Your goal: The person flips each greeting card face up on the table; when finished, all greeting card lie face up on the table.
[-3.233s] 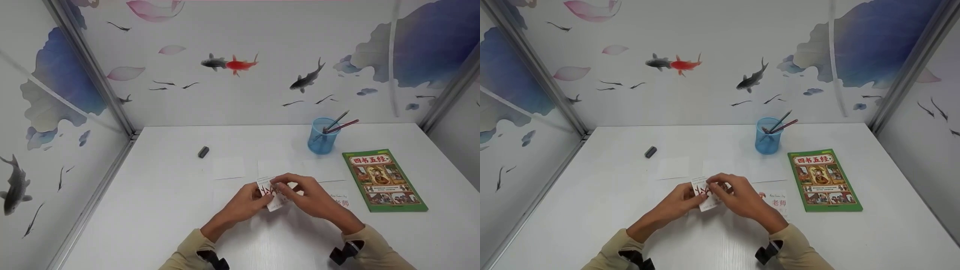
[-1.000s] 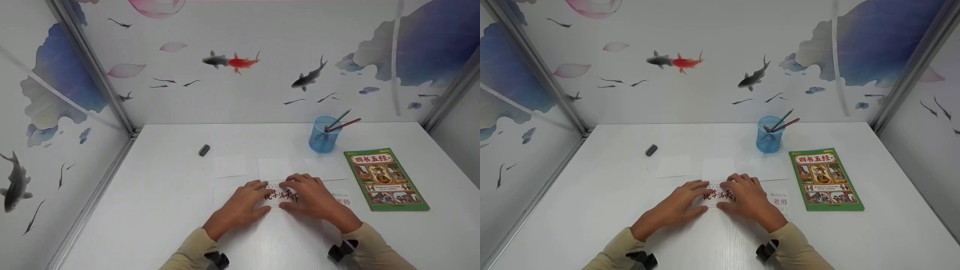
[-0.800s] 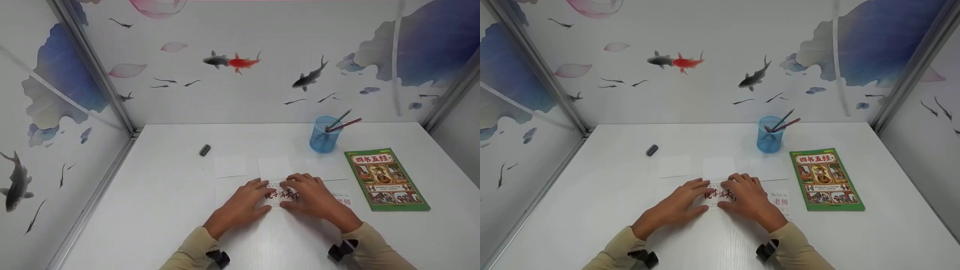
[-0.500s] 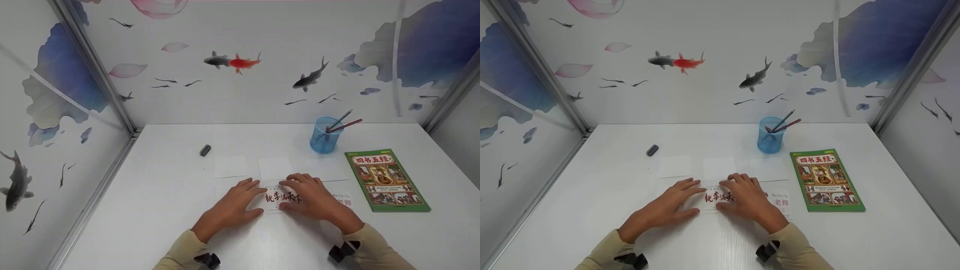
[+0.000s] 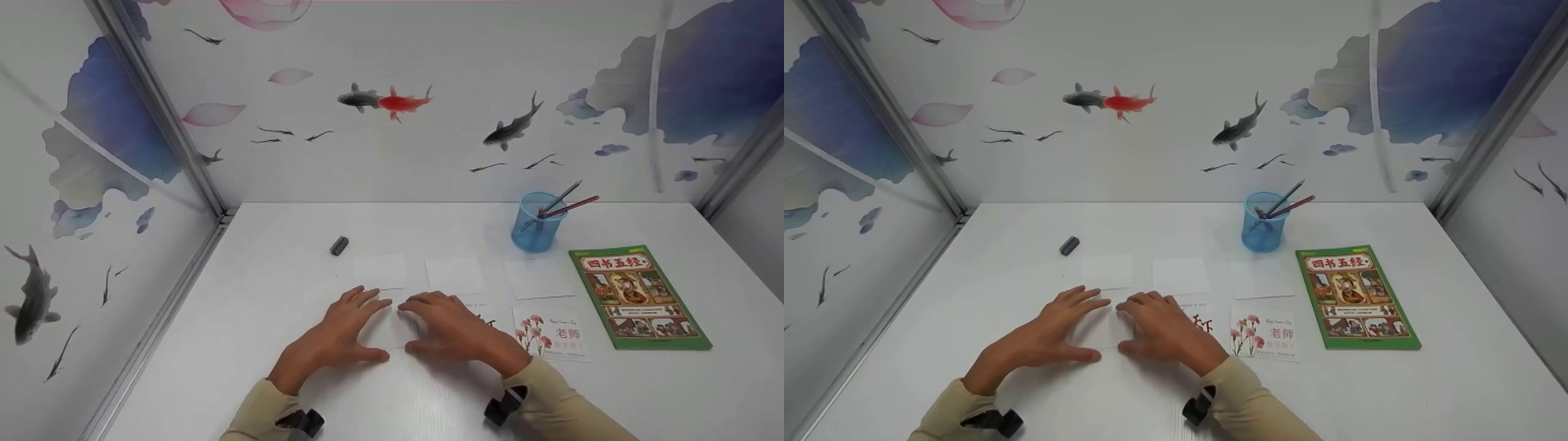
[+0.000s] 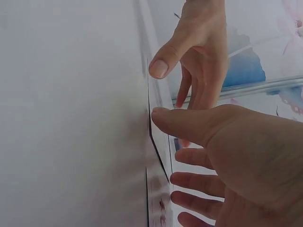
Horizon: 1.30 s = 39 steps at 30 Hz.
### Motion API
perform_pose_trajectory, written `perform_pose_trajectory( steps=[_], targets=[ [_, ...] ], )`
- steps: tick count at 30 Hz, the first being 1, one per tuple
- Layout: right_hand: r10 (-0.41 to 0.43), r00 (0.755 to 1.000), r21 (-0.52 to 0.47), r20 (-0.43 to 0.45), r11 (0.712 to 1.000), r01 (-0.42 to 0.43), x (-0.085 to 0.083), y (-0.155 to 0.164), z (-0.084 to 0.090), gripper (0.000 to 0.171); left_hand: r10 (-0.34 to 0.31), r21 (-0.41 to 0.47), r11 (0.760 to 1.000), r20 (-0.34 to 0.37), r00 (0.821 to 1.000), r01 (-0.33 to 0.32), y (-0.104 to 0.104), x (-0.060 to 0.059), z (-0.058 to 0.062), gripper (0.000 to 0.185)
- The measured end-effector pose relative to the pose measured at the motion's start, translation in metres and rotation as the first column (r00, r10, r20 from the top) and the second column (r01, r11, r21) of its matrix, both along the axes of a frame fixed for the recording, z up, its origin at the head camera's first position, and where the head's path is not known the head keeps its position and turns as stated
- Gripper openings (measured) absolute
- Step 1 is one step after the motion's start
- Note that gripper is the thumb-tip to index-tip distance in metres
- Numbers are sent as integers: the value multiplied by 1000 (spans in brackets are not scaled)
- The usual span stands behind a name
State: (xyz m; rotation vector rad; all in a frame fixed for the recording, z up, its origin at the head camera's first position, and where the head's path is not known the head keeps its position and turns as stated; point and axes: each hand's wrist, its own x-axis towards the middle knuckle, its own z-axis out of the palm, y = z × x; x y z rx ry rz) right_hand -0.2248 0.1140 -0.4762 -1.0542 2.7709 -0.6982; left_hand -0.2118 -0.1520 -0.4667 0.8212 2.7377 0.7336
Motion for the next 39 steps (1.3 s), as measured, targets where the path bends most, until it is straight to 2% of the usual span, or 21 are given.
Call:
perform_pose_trajectory(
  steps=[5,10,14,16,17,21,23,24,28,34,37,39],
  targets=[
    [-14,999,18,33,1000,14,-1,-13,2,66,3,7,1000,15,1000,-3,-2,0,1,79],
    [-4,997,-27,75,1000,6,-2,-13,-1,64,21,34,999,30,999,-22,-5,2,2,73],
    [9,995,-50,99,999,-4,-3,-12,-1,67,-10,59,998,64,998,6,-9,2,2,76],
    [12,995,-43,102,999,-8,-3,-12,-1,72,-14,49,999,64,998,11,-10,2,4,81],
    [11,994,-34,107,999,-7,-3,-12,0,75,-22,40,999,38,999,21,-14,0,-1,83],
    [2,992,-4,126,1000,-1,-1,-12,1,86,19,-13,1000,18,1000,-19,-16,0,0,93],
    [-4,990,2,138,1000,4,-1,-13,1,89,32,-33,999,17,999,-31,-16,0,0,95],
    [-6,990,2,142,1000,6,-1,-13,1,90,46,-41,998,39,998,-45,-14,2,6,95],
    [-17,989,13,146,1000,15,0,-14,2,91,45,-49,998,41,998,-43,-14,1,6,96],
    [-12,993,14,119,1000,10,0,-14,4,88,26,16,1000,-17,1000,-26,-12,1,8,91],
    [-20,990,-49,139,998,27,-2,-12,5,83,33,61,998,-86,996,-28,-9,-1,7,71],
    [-22,984,-128,175,991,45,-4,-10,5,77,44,83,996,-137,990,-33,-8,-3,6,54]
  ],
)
